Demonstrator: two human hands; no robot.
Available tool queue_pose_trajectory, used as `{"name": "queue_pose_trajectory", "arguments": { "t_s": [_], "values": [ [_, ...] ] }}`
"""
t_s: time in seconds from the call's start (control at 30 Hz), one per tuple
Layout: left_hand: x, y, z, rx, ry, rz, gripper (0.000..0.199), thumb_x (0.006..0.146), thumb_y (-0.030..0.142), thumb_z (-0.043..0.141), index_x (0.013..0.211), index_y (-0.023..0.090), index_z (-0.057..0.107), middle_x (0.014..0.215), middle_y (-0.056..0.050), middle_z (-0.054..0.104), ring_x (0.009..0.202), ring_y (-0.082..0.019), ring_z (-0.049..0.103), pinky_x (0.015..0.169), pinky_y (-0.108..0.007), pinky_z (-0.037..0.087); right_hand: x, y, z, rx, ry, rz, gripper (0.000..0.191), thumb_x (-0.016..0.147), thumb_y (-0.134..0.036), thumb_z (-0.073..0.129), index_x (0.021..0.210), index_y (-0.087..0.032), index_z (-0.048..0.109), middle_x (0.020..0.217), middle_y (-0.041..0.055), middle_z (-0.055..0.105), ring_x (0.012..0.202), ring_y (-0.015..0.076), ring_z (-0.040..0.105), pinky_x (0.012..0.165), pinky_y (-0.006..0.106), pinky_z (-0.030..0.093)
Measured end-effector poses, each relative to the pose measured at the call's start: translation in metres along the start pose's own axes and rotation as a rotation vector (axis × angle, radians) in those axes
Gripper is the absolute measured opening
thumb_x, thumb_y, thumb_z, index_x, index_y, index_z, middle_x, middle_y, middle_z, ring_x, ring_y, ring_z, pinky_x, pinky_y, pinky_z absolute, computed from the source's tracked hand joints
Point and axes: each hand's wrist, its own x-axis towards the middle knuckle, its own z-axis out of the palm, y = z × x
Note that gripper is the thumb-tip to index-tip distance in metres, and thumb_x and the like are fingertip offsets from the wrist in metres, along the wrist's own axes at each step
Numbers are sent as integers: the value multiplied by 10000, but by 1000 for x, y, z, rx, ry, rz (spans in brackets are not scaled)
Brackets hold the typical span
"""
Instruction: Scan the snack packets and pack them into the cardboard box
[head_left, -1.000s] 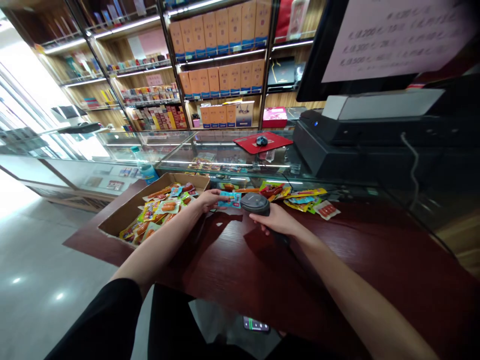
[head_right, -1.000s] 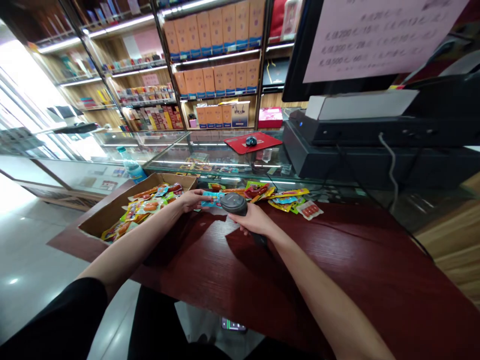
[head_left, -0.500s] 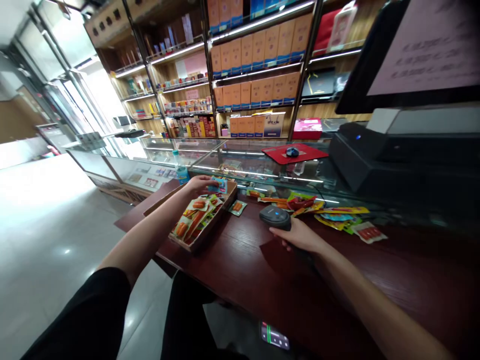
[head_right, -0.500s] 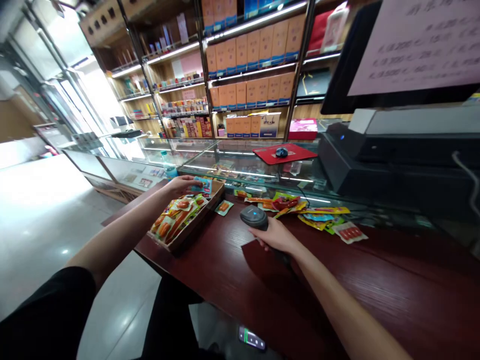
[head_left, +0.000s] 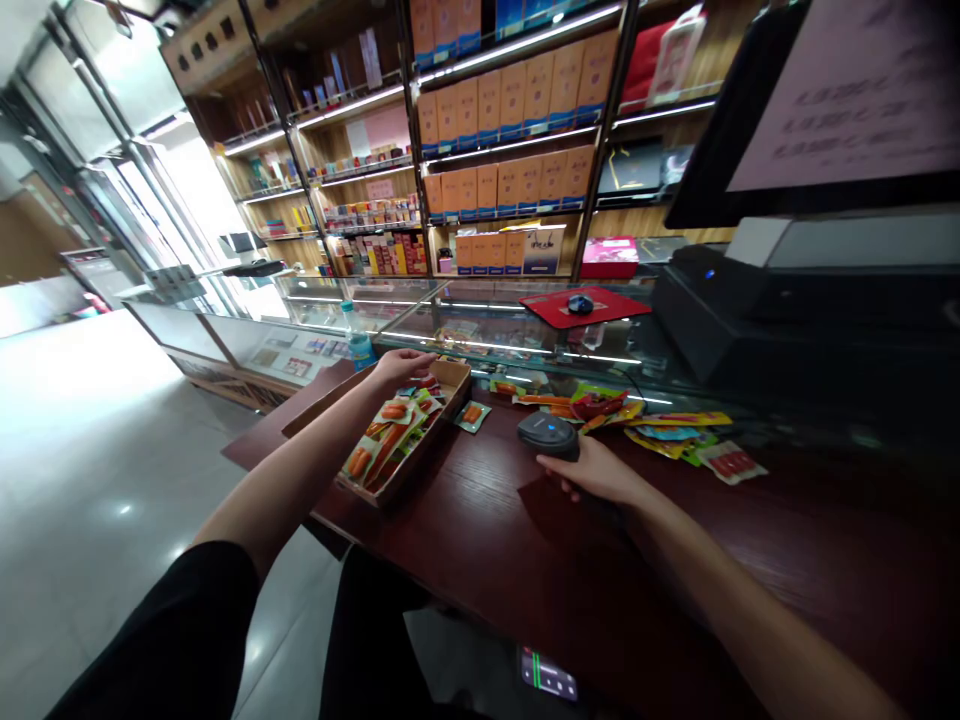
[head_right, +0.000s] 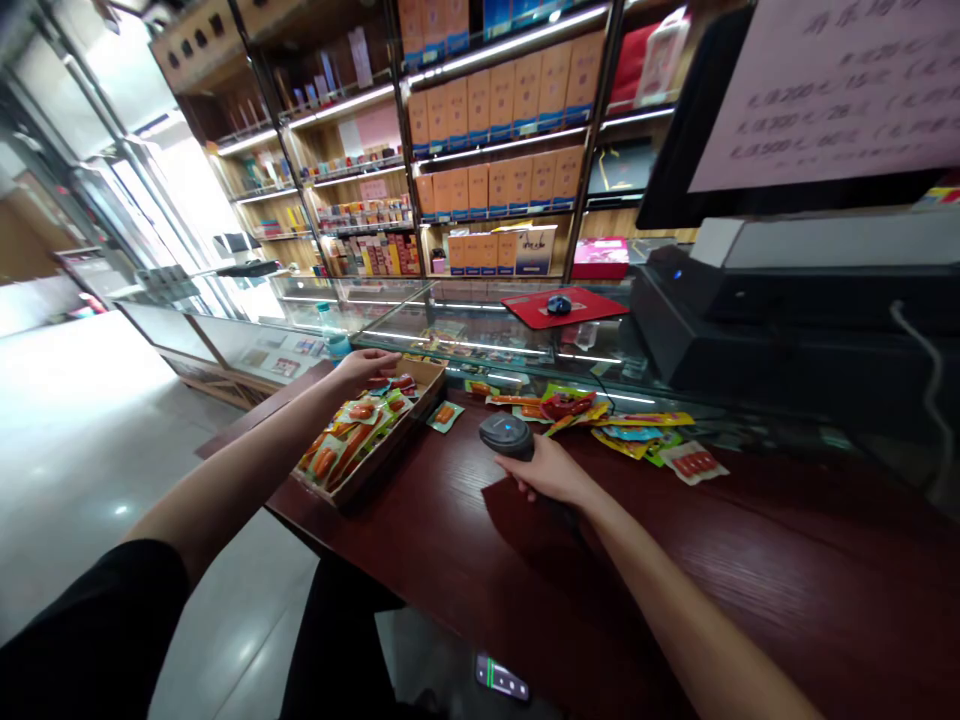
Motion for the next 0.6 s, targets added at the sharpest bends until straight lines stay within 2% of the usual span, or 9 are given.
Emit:
{"name": "queue_pose_trajectory", "arguments": {
  "t_s": [0.13, 0.33, 0.43, 0.53, 0.6],
  "values": [
    [7, -9, 50, 0, -184, -41, 380, 578, 400, 859, 762, 144, 646, 603, 1, 598, 549, -90, 584, 565, -213, 509, 0, 2, -8, 13, 47, -8, 396, 758, -529, 676, 822, -150, 581, 576, 16, 624, 432, 128, 579, 384, 220, 468],
    [28, -25, 118, 67, -254, -127, 337, 598, 332, 858, 773, 141, 643, 703, -30, 658, 620, -115, 624, 567, -204, 520, -5, 1, -24, 44, 110, 11, 326, 779, -474, 673, 784, -167, 566, 539, 0, 605, 419, 133, 578, 394, 232, 485],
    [42, -43, 144, 71, -279, -223, 327, 606, 290, 857, 803, 133, 648, 707, -39, 655, 605, -115, 617, 581, -216, 530, -6, 2, -32, 41, 123, -20, 319, 800, -476, 652, 756, -171, 568, 538, 6, 616, 420, 136, 587, 399, 232, 488],
    [57, -62, 162, 12, -237, -407, 337, 612, 255, 852, 838, 127, 637, 698, -42, 626, 613, -150, 640, 594, -262, 554, -7, 4, -38, 25, 149, -19, 327, 815, -482, 636, 757, -163, 589, 568, 21, 638, 434, 135, 603, 400, 220, 487],
    [66, -71, 172, -19, -219, -472, 320, 645, 260, 829, 856, 127, 629, 711, -53, 613, 618, -173, 651, 581, -285, 562, -7, 6, -40, 22, 165, 0, 328, 813, -479, 641, 762, -159, 592, 571, 26, 645, 431, 134, 606, 391, 209, 479]
  ]
}}
